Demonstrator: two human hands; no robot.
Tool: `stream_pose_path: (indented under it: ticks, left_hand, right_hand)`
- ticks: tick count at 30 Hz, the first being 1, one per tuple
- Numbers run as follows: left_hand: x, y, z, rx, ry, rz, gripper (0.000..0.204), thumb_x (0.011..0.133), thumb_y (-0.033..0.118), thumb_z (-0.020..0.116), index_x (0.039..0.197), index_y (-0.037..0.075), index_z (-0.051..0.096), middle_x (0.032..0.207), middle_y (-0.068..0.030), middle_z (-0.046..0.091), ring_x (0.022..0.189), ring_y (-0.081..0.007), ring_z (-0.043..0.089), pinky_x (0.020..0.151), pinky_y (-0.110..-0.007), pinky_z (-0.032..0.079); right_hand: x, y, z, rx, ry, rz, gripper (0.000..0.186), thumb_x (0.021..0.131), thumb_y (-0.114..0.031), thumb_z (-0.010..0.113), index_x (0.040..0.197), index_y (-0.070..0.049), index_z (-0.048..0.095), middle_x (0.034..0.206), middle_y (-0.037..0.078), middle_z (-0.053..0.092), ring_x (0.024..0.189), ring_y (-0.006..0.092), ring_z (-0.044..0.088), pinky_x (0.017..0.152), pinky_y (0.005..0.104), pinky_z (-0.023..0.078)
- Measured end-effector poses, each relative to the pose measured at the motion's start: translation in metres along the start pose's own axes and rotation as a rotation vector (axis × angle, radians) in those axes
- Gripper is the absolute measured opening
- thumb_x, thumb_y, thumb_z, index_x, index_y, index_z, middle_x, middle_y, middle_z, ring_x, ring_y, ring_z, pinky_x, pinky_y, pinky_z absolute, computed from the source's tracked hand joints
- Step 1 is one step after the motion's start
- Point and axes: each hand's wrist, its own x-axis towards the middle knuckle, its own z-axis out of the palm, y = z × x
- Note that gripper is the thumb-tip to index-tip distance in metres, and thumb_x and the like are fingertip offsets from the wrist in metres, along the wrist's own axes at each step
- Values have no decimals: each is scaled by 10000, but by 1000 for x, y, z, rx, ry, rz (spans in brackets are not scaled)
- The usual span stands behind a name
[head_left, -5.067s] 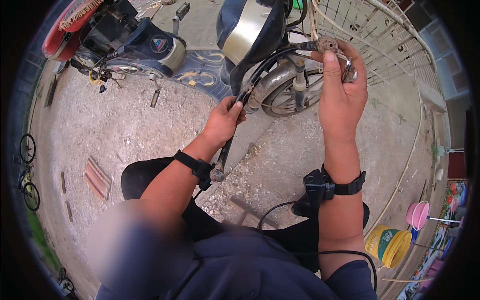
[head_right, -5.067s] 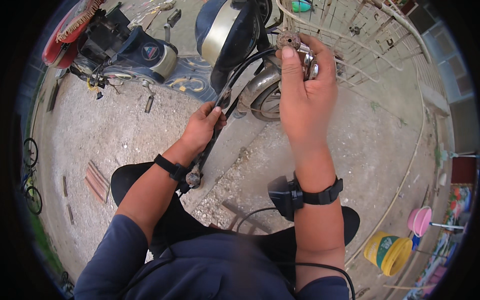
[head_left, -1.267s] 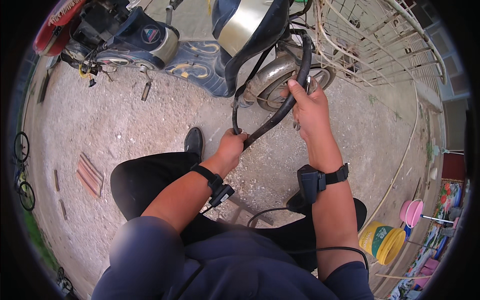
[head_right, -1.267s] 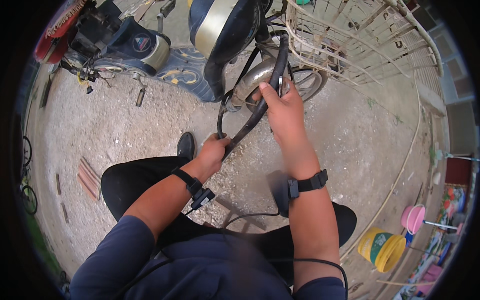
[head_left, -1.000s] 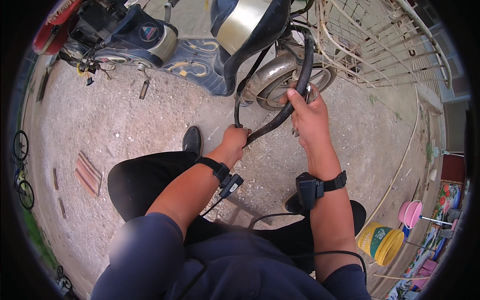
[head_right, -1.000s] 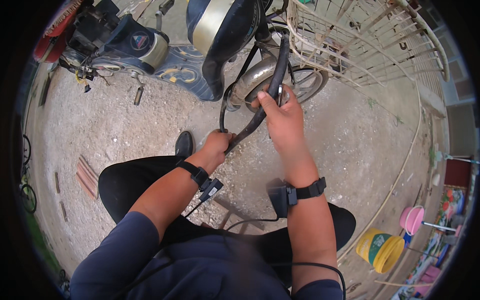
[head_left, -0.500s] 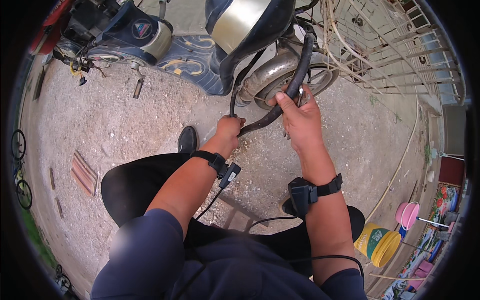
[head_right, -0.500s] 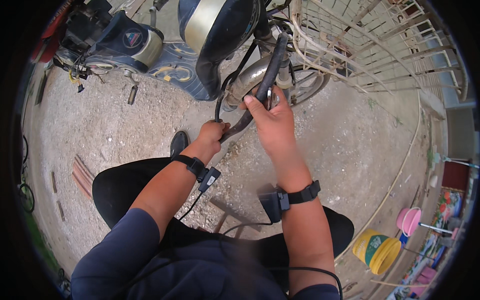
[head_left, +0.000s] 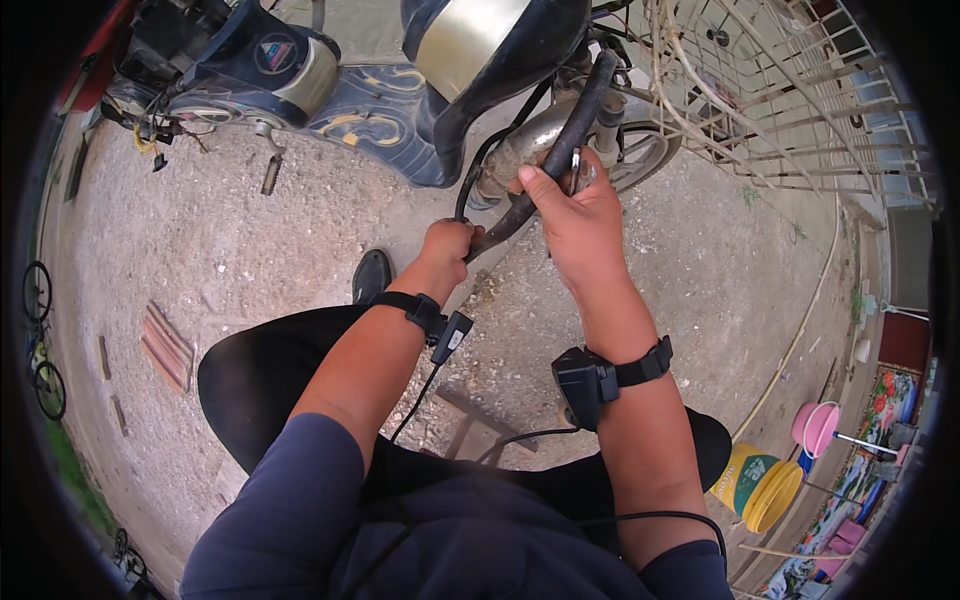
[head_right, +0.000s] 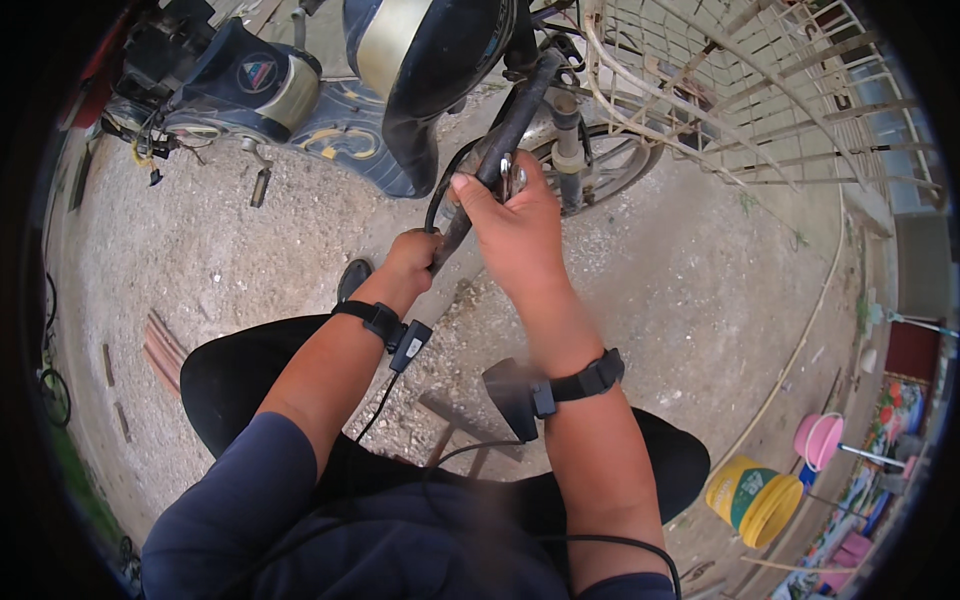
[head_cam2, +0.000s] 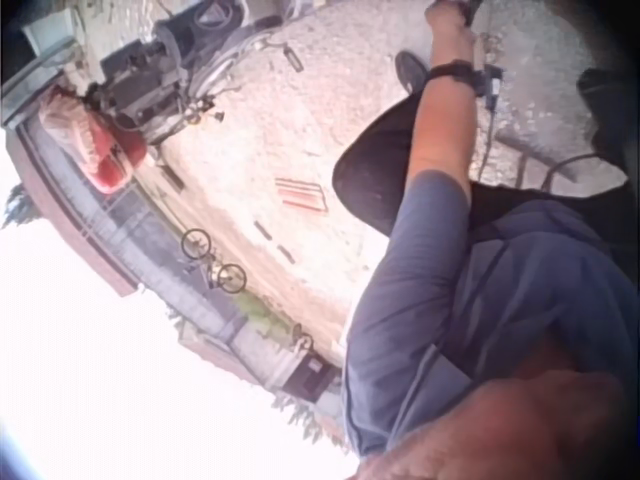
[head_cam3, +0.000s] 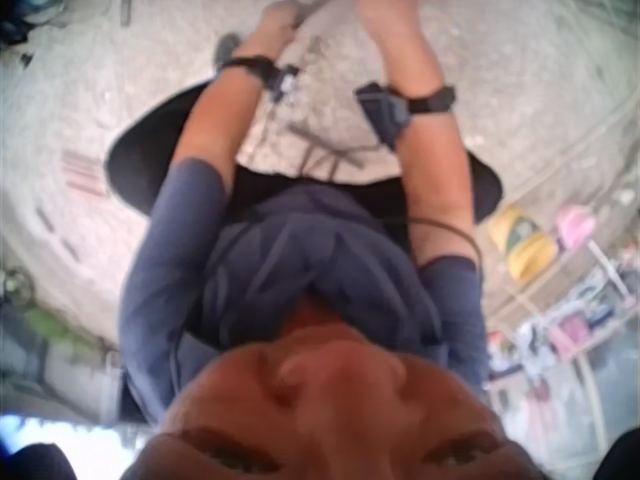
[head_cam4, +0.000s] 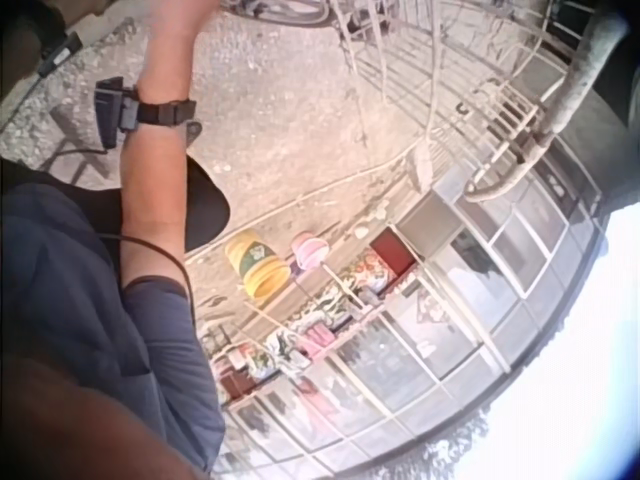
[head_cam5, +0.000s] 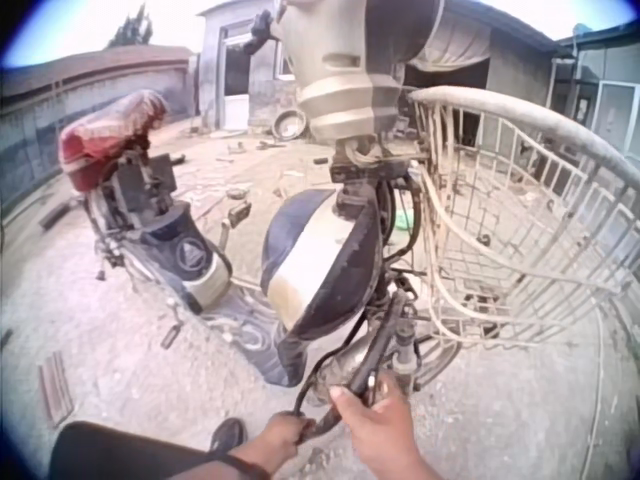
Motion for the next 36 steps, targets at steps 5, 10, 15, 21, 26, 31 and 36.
stream_pose_path:
  ticks: [5, 10, 15, 21, 26, 31, 36]
  left_hand:
    - [8, 2, -8, 31, -45, -11, 124, 882, 20, 616, 984, -48, 636, 877, -126, 658, 731, -223, 612, 669, -358, 480]
    - [8, 4, -13, 43, -59, 1, 130, 869, 12, 630, 964, -76, 646, 868, -140, 675, 722, -240, 642, 672, -348, 517]
    - [0, 17, -27, 92, -93, 20, 146, 913, 16, 580, 1007, -89, 618, 892, -170, 688, 742, -250, 664, 699, -321, 566]
    - [-11, 43, -41, 226, -146, -10, 191, 893, 57, 633, 1033, -72, 624, 882, -133, 678, 713, -208, 621, 675, -330, 510]
    - [-19, 28, -41, 183, -220, -32, 190, 966, 71, 564, 1093, -69, 579, 913, -152, 672, 723, -193, 632, 674, -292, 552]
    - [-24, 20, -37, 175, -236, -76, 215, 963, 46, 555, 1140, -76, 557, 934, -145, 665, 722, -192, 632, 672, -295, 541]
    - [-26, 18, -35, 182, -122, -50, 125, 954, 29, 548, 1064, -26, 573, 914, -142, 678, 741, -230, 657, 664, -351, 547]
  right_hand:
    - [5, 0, 8, -45, 4, -21, 253, 896, -115, 743, 1033, 11, 571, 873, 55, 691, 779, 96, 657, 714, 256, 534]
    - [9, 1, 9, -106, -4, -42, 282, 901, -141, 745, 1044, 26, 568, 862, 71, 704, 788, 105, 666, 716, 255, 533]
    - [14, -8, 24, 11, -32, -14, 284, 914, -154, 734, 1056, 32, 573, 846, 80, 714, 797, 113, 679, 738, 252, 531]
    - [21, -14, 33, 3, -71, -8, 289, 926, -144, 719, 1081, 43, 562, 882, 91, 713, 823, 123, 689, 743, 252, 532]
    - [12, -15, 27, 45, -88, 25, 324, 927, -148, 718, 1116, 56, 552, 882, 87, 712, 833, 125, 689, 745, 254, 532]
    - [-2, -8, 16, 80, -104, 21, 330, 931, -155, 718, 1137, 40, 550, 891, 81, 703, 830, 109, 669, 746, 252, 530]
    - [-33, -10, 8, 9, -95, 111, 247, 947, -143, 701, 1114, -38, 552, 898, 73, 700, 733, 55, 557, 633, 205, 422]
